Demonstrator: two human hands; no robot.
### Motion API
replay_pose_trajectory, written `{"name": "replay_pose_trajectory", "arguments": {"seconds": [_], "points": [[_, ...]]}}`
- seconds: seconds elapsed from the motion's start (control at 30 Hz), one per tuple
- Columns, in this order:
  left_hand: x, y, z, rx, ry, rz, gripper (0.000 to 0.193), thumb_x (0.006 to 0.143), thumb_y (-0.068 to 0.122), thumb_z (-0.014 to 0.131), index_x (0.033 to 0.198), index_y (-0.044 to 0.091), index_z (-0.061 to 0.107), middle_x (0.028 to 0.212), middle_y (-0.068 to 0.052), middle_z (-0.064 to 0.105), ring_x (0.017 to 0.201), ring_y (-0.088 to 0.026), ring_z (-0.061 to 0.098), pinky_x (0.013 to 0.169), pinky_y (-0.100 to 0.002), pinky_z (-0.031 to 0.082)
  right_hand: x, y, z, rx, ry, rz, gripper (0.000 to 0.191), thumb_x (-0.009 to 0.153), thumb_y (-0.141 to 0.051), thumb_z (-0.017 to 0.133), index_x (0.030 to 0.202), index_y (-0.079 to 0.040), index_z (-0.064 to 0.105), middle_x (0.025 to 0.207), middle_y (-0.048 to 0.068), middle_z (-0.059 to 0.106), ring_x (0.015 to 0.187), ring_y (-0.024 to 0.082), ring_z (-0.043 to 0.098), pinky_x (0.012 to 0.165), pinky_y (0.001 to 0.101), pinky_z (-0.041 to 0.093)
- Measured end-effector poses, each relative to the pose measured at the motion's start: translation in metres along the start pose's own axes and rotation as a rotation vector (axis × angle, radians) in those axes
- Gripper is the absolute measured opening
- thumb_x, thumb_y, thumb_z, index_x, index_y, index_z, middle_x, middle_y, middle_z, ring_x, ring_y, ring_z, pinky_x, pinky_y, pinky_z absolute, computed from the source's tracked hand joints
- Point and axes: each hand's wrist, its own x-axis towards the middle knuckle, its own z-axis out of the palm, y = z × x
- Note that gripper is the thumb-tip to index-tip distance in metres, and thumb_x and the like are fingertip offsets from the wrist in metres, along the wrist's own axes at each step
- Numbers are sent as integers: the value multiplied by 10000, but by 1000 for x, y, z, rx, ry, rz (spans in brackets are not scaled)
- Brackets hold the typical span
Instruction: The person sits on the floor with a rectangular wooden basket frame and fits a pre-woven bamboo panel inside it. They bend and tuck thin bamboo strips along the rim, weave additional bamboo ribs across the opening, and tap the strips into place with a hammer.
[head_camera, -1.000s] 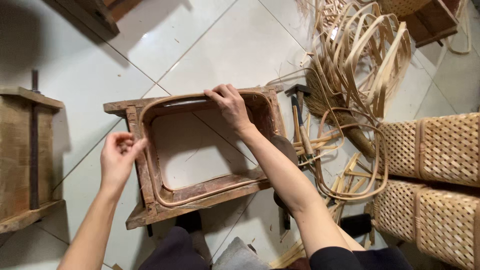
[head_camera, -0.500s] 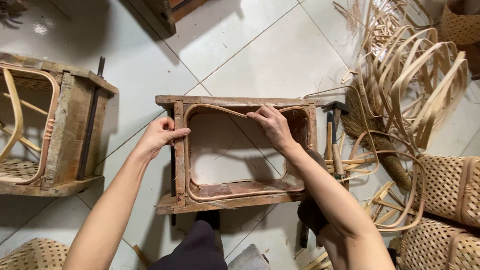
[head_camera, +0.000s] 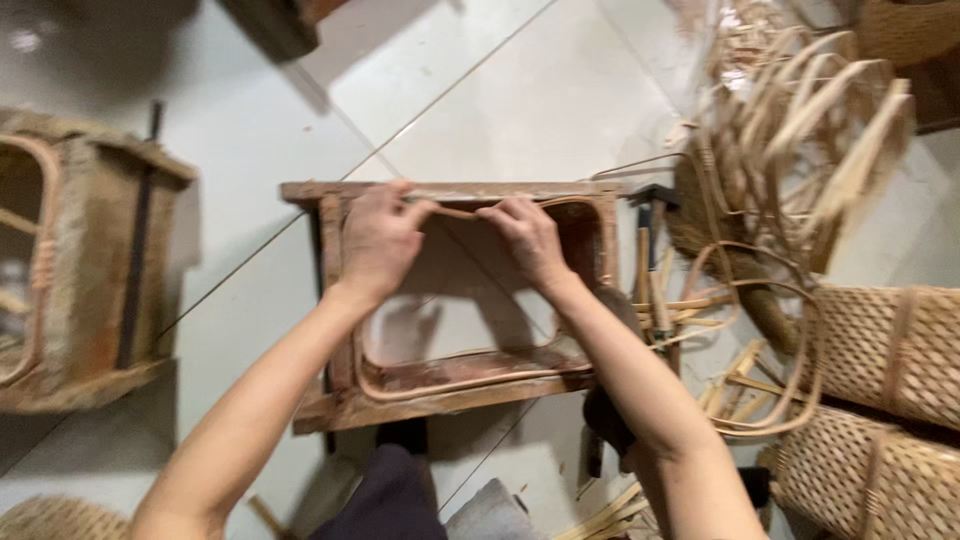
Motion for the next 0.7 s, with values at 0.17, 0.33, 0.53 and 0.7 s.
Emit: {"name": "replay_pose_trajectory", "arguments": {"seconds": [0.17,0.33,0.53,0.7], "points": [[38,36,73,134,-70,188,133,803,134,789,913,90,730,1230,-82,552,1176,-270,541,1109,-527,381,-14,28,-24,101,-190,-65,535,791,-11,667,1308,-148,652,1292,71,706,1220,301,655,1041,412,532],[34,34,83,65,-229,121,265,741,269,855,854,60,738,1177,-93,537,1119,-287,541,1135,-607,343,-67,72,-61,-258,-177,310,806,905,-122,680,1554,56,238,1596,261,257,1446,442,338,1114,594,328],[42,36,74,-38,-264,105,276,761,300,863,834,72,724,1174,-117,528,1096,-294,547,1127,-653,334,-102,93,-31,-468,-251,457,825,911,-15,522,1600,120,89,1686,327,53,1509,442,337,1164,565,357],[39,38,69,-76,-186,85,304,749,254,884,882,73,678,1142,-88,576,1063,-273,610,1127,-614,378,-104,96,-27,-612,-212,392,834,895,-28,532,1591,129,101,1674,334,81,1405,441,482,1112,533,409]]}}
